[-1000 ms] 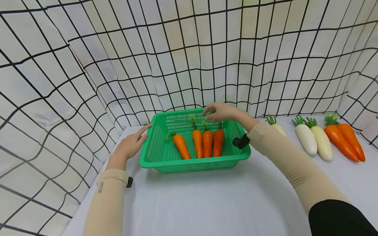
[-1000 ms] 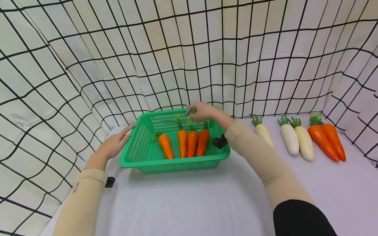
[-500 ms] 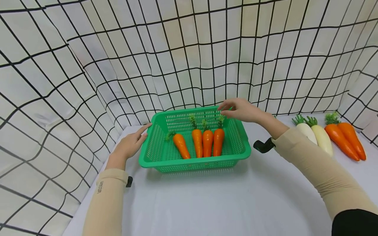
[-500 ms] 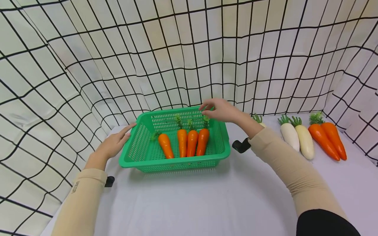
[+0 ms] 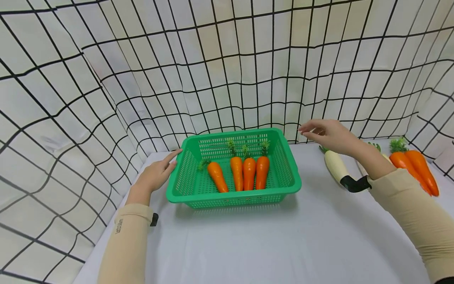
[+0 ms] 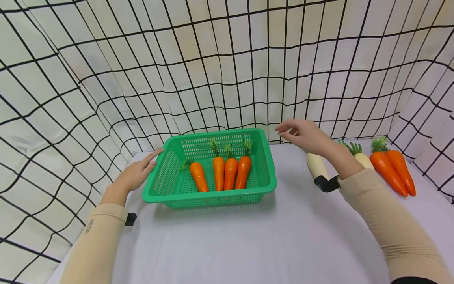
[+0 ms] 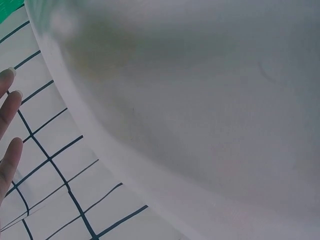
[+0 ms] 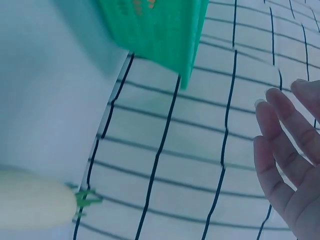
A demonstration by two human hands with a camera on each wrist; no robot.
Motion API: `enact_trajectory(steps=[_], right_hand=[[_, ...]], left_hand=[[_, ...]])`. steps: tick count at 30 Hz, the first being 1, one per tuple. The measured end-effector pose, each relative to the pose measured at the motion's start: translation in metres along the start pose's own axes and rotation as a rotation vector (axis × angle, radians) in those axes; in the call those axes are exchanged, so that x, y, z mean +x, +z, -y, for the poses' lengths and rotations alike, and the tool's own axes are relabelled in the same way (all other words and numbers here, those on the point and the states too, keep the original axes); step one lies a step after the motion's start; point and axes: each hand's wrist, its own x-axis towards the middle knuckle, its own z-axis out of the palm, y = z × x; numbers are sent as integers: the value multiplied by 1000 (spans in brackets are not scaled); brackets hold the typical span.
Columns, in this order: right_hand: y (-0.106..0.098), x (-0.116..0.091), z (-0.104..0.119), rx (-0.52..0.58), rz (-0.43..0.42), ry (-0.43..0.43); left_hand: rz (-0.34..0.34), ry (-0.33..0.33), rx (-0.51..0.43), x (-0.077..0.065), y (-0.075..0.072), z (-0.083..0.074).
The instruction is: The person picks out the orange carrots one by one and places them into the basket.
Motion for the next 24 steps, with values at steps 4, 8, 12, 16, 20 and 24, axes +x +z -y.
enact_trajectory(steps=[4,8,12,16,20,24], right_hand=[[-10,-17,-17,-62,-44,-5],[-19,-35,-34,-111,-84,58],[-24,-52,-54,-118,-115,122],[-26,-69,-73,-99,-171,172],[-32,-87,-91,-94,-221,242],[-41,-102,-106,-133,-240,352]], left_hand=[[4,-3,2,0,0,1],[5,0,4,0,-1,1],[-6,-6,7,-1,-1,2],[-6,-7,7,0,0,1],[2,-5,4,1,1,1],[0,-4,1,0,1,1]])
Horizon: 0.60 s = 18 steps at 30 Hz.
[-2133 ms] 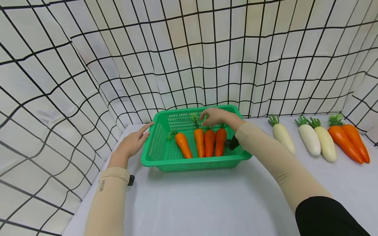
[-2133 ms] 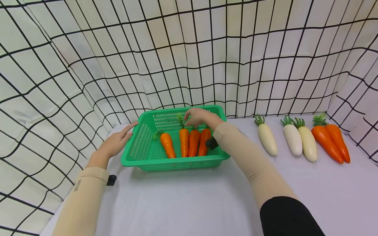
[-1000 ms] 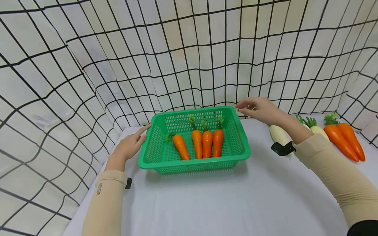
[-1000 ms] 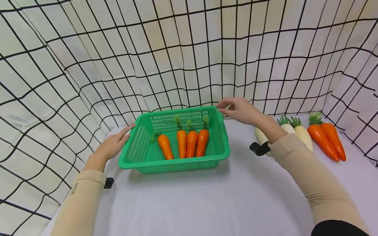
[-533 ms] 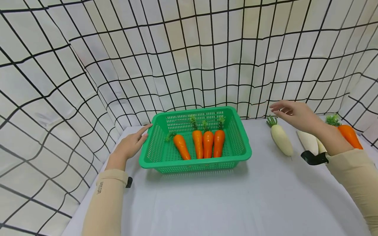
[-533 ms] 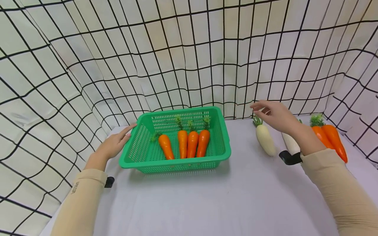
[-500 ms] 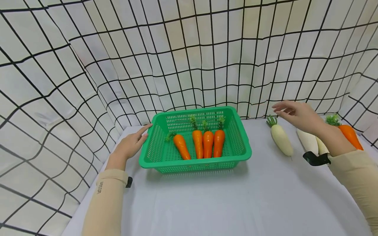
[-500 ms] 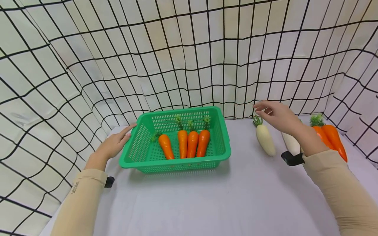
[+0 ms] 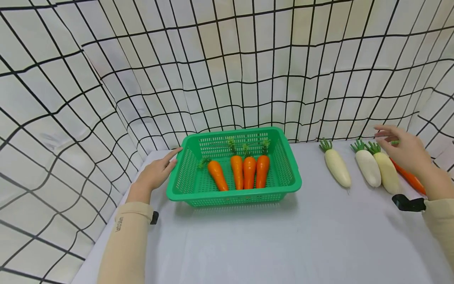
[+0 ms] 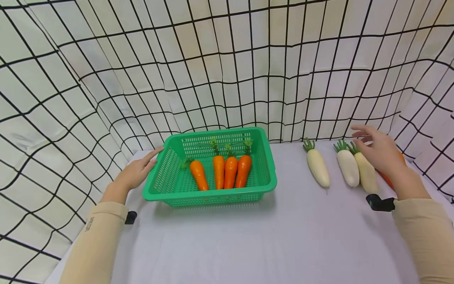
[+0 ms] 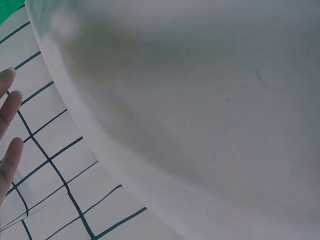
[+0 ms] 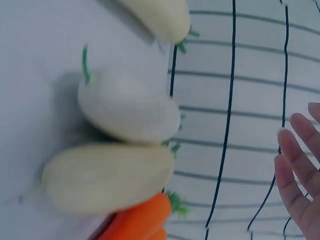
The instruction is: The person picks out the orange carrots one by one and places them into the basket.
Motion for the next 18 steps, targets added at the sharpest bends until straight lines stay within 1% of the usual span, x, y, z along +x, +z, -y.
enact_trajectory(steps=[3,5,8,11,13,15,17,18], right_hand=[[-7,-3,-13,-16,1,78],[-12,-4,-21,-12,5,112],[-16,-7,-31,-36,4,155],[-17,-8,-50,-74,-17,213],[-14,-5,-75,-81,-34,260],[-9,-1,-110,-85,-57,306],[-4,4,-147,-81,-59,349],[-2,6,-162,-80,-55,370]], left_hand=[[-6,2,-5,0,0,0],[-7,-2,-7,-1,-1,1],[-4,-11,-11,-3,-1,1],[-3,-15,-13,-3,0,0],[-6,-14,-14,-3,0,0],[-8,-12,-13,-2,0,0],[-8,-11,-13,-2,1,-1],[-8,-11,-12,-2,1,-1]])
